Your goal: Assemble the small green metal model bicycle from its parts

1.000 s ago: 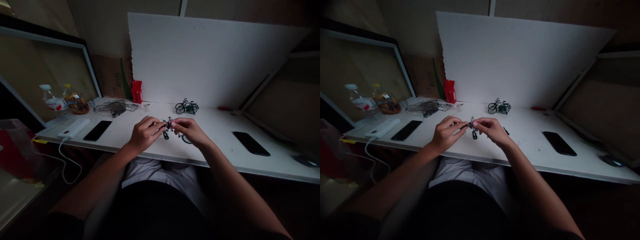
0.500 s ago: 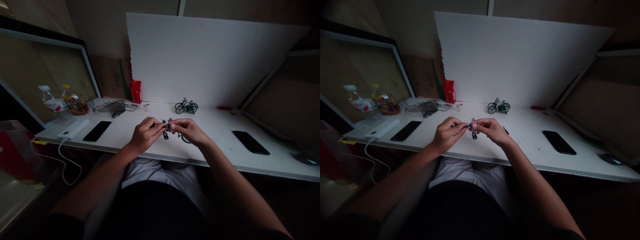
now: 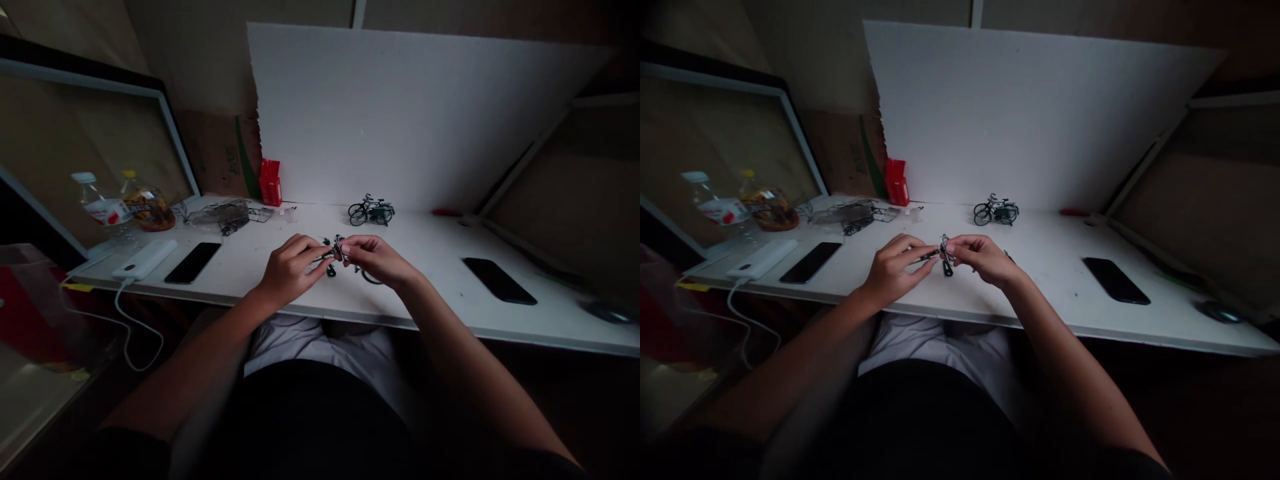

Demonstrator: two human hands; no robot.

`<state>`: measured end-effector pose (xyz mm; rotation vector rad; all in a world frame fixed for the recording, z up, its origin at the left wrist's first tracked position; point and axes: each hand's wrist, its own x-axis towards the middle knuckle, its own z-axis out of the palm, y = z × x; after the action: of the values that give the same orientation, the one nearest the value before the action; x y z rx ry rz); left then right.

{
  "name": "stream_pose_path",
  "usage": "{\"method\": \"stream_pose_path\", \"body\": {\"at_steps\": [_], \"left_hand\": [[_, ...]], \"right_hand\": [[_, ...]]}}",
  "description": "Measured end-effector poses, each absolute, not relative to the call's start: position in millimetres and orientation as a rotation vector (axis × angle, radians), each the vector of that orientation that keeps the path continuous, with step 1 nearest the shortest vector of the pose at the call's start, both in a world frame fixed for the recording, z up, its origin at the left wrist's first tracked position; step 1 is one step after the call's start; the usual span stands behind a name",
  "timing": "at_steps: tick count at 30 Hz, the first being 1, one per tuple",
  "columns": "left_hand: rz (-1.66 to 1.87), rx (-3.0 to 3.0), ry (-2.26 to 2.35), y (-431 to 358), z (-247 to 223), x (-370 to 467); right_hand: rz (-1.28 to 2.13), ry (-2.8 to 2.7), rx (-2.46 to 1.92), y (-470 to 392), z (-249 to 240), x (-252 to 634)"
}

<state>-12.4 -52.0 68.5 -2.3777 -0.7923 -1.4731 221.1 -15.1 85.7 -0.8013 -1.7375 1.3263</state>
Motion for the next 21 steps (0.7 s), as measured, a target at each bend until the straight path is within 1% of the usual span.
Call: {"method": "stream_pose_path", "body": {"at_steps": [4, 13, 17, 21], "left_hand": [[-1.488, -2.484, -0.776, -50.0, 65.0, -10.7], [-1.569, -2.514, -0.835, -53.6, 59.4, -4.2], [-1.785, -2.506, -0.953, -50.4, 62.4, -7.5], [-1.944, -2.626, -1.128, -38.3, 56.6, -15.3]], "right_hand": [[1.441, -1.676, -0.793, -12.0, 86.3, 226.7], [1.362, -1.788, -0.762, -9.7, 86.5, 231.9], [1.243, -1.817, -0.774, -5.4, 88.3, 244.7], [1.238, -1.894, -0.762, -9.4, 95.6, 254.7]]}}
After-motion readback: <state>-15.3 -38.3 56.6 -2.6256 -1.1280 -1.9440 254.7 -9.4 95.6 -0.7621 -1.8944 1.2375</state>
